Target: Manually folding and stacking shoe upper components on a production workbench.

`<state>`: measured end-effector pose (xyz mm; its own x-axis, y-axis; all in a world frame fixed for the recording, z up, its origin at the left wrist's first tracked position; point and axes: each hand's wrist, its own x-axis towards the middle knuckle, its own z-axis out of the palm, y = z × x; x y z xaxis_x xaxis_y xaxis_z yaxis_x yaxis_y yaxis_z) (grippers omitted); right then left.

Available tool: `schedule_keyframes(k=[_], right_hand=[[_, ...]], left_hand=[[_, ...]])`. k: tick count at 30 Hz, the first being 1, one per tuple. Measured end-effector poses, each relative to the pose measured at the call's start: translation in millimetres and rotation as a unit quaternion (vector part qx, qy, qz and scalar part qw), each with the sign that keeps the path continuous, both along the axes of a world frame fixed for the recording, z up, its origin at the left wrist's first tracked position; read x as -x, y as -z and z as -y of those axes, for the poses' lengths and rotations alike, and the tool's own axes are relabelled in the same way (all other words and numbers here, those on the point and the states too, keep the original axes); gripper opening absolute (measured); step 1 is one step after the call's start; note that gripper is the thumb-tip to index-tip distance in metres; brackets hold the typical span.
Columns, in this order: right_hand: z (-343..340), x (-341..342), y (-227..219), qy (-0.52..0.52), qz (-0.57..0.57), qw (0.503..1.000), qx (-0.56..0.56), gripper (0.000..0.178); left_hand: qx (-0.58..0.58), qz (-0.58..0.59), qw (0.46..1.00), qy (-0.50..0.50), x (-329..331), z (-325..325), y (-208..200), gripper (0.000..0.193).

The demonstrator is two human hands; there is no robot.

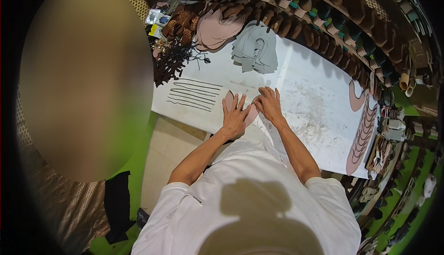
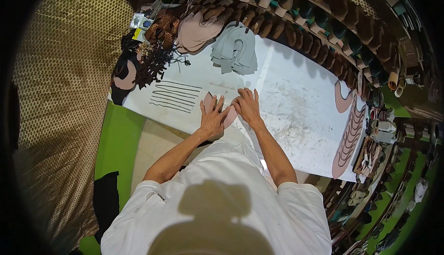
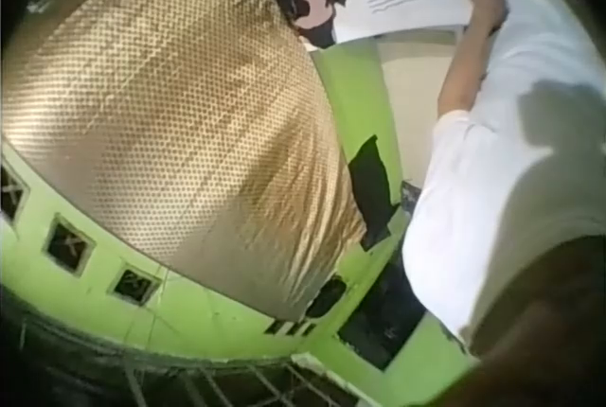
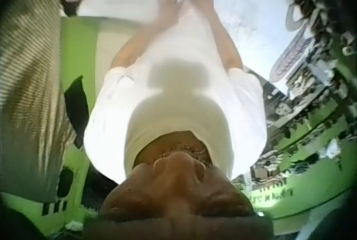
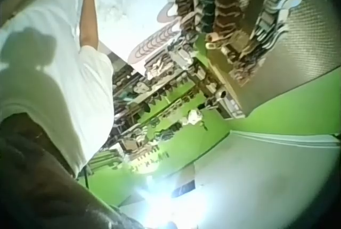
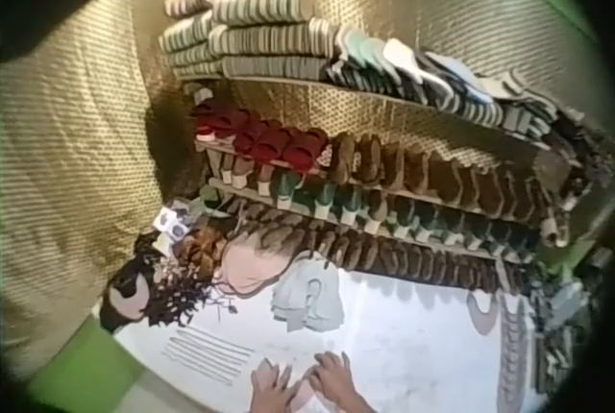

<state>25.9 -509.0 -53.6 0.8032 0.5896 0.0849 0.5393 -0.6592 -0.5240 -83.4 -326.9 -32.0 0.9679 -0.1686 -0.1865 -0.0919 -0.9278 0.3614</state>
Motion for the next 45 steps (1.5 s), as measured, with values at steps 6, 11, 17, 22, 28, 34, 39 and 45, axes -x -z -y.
schedule_keyframes(k=[6, 11, 17, 22, 28, 34, 39, 45], right_hand=[[-6.3, -2.0, -0.2, 0.003, 0.007, 1.000, 0.025, 0.016], [-8.8, -1.3, 1.4, 0.007, 0.009, 1.000, 0.023, 0.017], [-11.9, 0.6, 3.0, 0.027, 0.032, 0.999, 0.012, 0.015], [-10.3, -0.5, 3.9, 0.027, 0.029, 0.999, 0.000, 0.014], [-7.2, -1.0, -1.0, 0.036, 0.015, 0.999, 0.004, 0.015], [0.7, 0.6, 1.8, 0.057, -0.024, 0.997, -0.042, 0.016], [0.5, -1.1, 2.3, 0.066, -0.026, 0.997, -0.040, 0.016], [-3.0, -4.2, 0.8, 0.068, -0.022, 0.997, -0.025, 0.017]], left_hand=[[0.004, 0.008, 1.000, 0.002, 0.7, 0.3, 1.4, 0.076], [0.003, 0.002, 1.000, 0.001, 1.5, 0.2, 0.4, 0.078], [-0.007, -0.009, 1.000, 0.004, 0.2, -0.3, 0.8, 0.079], [-0.010, 0.007, 1.000, -0.019, -4.5, -0.1, -0.1, 0.082], [-0.043, -0.035, 0.998, 0.023, -13.3, -2.2, -2.9, 0.087], [-0.020, -0.003, 1.000, 0.007, -16.4, -1.1, 7.6, 0.080], [0.016, 0.016, 1.000, -0.007, -17.9, -0.2, 12.3, 0.070], [0.023, 0.053, 0.998, -0.011, -20.6, 2.1, 14.3, 0.065]])
